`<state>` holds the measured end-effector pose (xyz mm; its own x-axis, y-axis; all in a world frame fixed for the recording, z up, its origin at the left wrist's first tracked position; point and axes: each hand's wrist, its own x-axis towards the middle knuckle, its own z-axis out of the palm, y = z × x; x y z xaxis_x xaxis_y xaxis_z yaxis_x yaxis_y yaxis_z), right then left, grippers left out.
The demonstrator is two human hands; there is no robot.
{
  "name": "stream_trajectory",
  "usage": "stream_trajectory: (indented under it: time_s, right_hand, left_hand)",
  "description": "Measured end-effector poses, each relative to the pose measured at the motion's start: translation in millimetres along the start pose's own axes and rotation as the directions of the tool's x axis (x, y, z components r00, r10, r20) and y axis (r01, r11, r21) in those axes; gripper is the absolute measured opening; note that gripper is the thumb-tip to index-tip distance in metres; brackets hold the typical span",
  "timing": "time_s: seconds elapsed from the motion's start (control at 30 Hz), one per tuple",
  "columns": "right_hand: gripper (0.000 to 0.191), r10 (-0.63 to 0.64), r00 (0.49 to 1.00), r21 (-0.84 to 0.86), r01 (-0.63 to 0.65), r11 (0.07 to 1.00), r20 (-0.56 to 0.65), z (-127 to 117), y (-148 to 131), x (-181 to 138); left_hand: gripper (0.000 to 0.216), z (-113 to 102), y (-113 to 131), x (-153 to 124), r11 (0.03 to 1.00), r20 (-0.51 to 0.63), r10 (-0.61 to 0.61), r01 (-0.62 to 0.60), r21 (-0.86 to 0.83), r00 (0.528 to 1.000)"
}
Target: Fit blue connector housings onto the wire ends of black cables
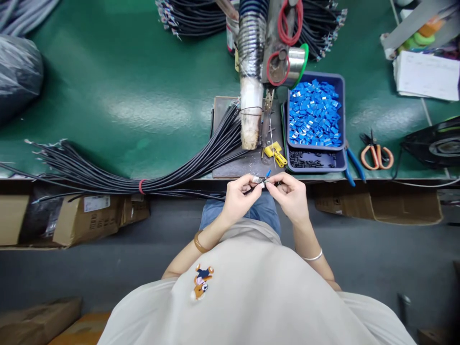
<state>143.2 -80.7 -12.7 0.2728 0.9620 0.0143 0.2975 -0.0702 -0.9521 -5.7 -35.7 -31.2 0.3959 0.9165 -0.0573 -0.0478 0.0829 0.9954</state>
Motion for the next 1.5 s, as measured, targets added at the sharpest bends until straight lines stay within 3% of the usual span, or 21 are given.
stream_trajectory:
  time_s: [0.13, 0.23, 0.37, 0.5, 0.57, 0.63, 0.7, 0.77, 0.83, 1.03, 1.17, 1.33, 1.5]
  right_hand:
    - [0.011, -0.041, 0.999, -0.052, 0.041, 0.998, -0.004, -1, -1, -1]
    - [0.008, -0.134, 0.991, -0.188, 0.131, 0.973, 0.001, -5, -7, -1]
    - [0.009, -0.219, 0.971, -0.377, 0.239, 0.895, 0.096, -13, -17, -1]
    - [0.012, -0.213, 0.967, -0.365, 0.25, 0.897, 0.139, -16, -19, 1]
    - [0.012, -0.154, 0.978, -0.23, 0.184, 0.955, 0.144, -15, -15, 2]
    - [0.012, -0.086, 0.99, -0.046, 0.092, 0.995, 0.113, -14, -11, 4]
    - [0.013, -0.044, 0.999, 0.076, 0.044, 0.996, 0.003, -12, -8, 6]
    - [0.014, -0.043, 0.992, 0.077, 0.052, 0.996, -0.122, -10, -10, 6]
    - [0.015, -0.07, 0.986, 0.014, 0.073, 0.997, -0.152, -8, -14, 5]
    - [0.014, -0.039, 0.999, -0.016, 0.039, 0.999, 0.013, -1, -18, 5]
    - [0.011, -0.092, 0.996, -0.128, 0.089, 0.988, -0.017, 0, -20, 4]
    - [0.008, -0.261, 0.965, -0.348, 0.244, 0.905, -0.002, 0, -24, 1]
    - [0.013, -0.245, 0.969, -0.356, 0.234, 0.905, 0.015, 1, -22, 0]
  left_hand:
    - [0.012, 0, 0, -1, 1.0, 0.02, 0.013, -0.013, 0.008, 1.0]
    - [0.013, -2, -1, 0, 0.996, 0.034, 0.048, -0.051, 0.08, 0.998]
    - [0.014, -7, -2, 4, 0.929, 0.126, 0.214, -0.242, 0.281, 0.969]
    - [0.016, -12, 5, 4, 0.881, 0.198, 0.294, -0.345, 0.322, 0.935]
    - [0.019, -13, 10, 1, 0.935, 0.161, 0.217, -0.253, 0.25, 0.963]
    - [0.024, -15, 15, -1, 0.992, 0.123, 0.066, -0.078, 0.099, 0.99]
    - [0.026, -18, 19, -1, 0.995, 0.115, -0.066, 0.074, -0.066, 0.991]
    - [0.027, -19, 20, 2, 0.975, 0.126, -0.12, 0.141, -0.174, 0.985]
    - [0.03, -19, 19, 5, 0.961, 0.138, -0.131, 0.16, -0.226, 0.982]
    - [0.03, -16, 19, 6, 0.962, 0.11, -0.12, 0.143, -0.231, 0.987]
    - [0.027, -13, 16, 4, 0.974, 0.072, -0.107, 0.12, -0.193, 0.992]
    - [0.019, -9, 9, 0, 0.998, -0.039, 0.039, -0.037, 0.044, 0.998]
    - [0.011, -6, 10, -4, 0.928, -0.063, 0.271, -0.243, 0.282, 0.961]
